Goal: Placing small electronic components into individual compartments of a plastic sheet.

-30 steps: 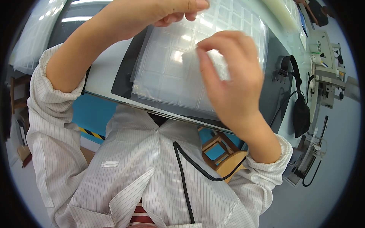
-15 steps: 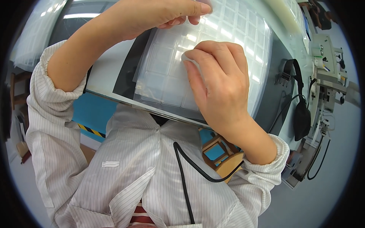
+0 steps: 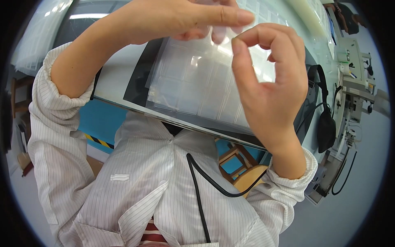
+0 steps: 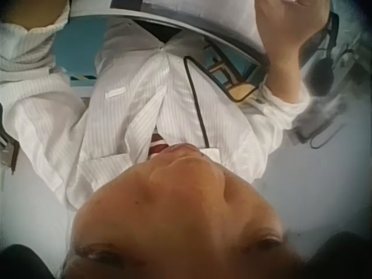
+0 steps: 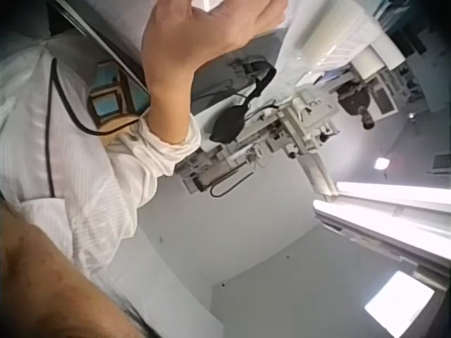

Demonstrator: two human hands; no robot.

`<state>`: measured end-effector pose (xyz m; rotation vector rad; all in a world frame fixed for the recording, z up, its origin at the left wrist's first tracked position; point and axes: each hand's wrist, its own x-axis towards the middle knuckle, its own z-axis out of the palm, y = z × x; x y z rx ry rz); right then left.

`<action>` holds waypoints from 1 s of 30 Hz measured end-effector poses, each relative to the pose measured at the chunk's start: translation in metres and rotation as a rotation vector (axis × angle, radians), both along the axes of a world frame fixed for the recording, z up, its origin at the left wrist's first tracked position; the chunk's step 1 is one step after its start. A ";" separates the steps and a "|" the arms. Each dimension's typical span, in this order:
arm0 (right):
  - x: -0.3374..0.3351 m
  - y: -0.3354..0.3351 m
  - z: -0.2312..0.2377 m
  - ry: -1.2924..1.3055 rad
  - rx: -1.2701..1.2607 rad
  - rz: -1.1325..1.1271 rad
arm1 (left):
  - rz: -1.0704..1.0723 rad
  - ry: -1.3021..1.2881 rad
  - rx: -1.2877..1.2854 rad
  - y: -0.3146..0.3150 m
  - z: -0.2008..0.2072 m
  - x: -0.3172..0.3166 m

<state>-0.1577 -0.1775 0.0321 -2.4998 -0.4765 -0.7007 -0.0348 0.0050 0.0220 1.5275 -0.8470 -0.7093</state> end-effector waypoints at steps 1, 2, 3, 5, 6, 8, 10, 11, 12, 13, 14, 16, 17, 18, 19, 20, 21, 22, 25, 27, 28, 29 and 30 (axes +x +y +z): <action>0.003 -0.002 -0.001 -0.003 0.027 -0.024 | -0.066 0.005 0.057 0.003 0.006 -0.003; 0.006 -0.004 -0.001 -0.005 0.025 -0.025 | -0.131 0.009 0.110 0.004 0.009 -0.005; 0.007 -0.005 -0.002 -0.013 0.007 -0.016 | -0.132 0.008 0.109 0.003 0.006 -0.003; 0.008 -0.004 -0.003 -0.022 -0.007 -0.001 | -0.154 0.084 0.003 0.001 -0.003 0.003; 0.008 0.000 -0.003 -0.057 -0.008 -0.039 | -0.148 0.083 0.005 0.002 -0.005 0.004; 0.007 0.004 -0.004 -0.091 -0.008 -0.078 | 0.014 0.144 -0.052 0.001 -0.007 0.006; 0.006 0.007 -0.008 -0.070 -0.093 0.086 | 0.116 0.157 -0.044 -0.003 -0.012 0.008; 0.005 0.016 -0.008 -0.020 -0.132 0.130 | 0.219 0.166 -0.034 -0.004 -0.014 0.008; 0.005 0.024 -0.011 0.000 -0.155 0.153 | 0.237 0.145 -0.046 -0.004 -0.016 0.008; 0.004 0.029 -0.016 0.020 -0.178 0.175 | 0.236 0.145 -0.048 -0.005 -0.016 0.009; 0.005 0.031 -0.020 0.021 -0.175 0.183 | 0.240 0.144 -0.033 -0.005 -0.016 0.009; 0.006 0.035 -0.027 0.013 -0.247 0.162 | 0.252 0.145 -0.016 -0.005 -0.017 0.010; 0.006 0.036 -0.027 0.014 -0.246 0.170 | 0.246 0.113 -0.030 -0.004 -0.017 0.010; 0.005 0.037 -0.026 0.008 -0.261 0.169 | 0.239 0.081 -0.044 -0.003 -0.018 0.010; 0.005 0.038 -0.026 0.002 -0.276 0.168 | 0.247 0.082 -0.043 -0.002 -0.018 0.010; 0.005 0.037 -0.025 0.002 -0.278 0.169 | 0.243 0.063 -0.031 -0.002 -0.018 0.010; 0.005 0.036 -0.024 0.003 -0.266 0.177 | 0.240 0.044 -0.019 -0.003 -0.018 0.010; 0.005 0.036 -0.024 0.005 -0.255 0.185 | 0.241 0.044 -0.021 -0.004 -0.019 0.010; 0.003 0.041 -0.024 -0.029 -0.272 0.119 | 0.241 0.079 -0.038 -0.005 -0.021 0.009; 0.003 0.040 -0.026 -0.029 -0.270 0.140 | 0.242 0.068 -0.018 -0.005 -0.019 0.009; 0.003 0.040 -0.026 -0.030 -0.268 0.160 | 0.243 0.068 -0.017 -0.004 -0.018 0.009; 0.003 0.039 -0.025 -0.031 -0.268 0.160 | 0.235 0.053 -0.020 -0.003 -0.018 0.009; 0.003 0.038 -0.025 -0.024 -0.257 0.166 | 0.227 0.038 -0.022 -0.002 -0.018 0.008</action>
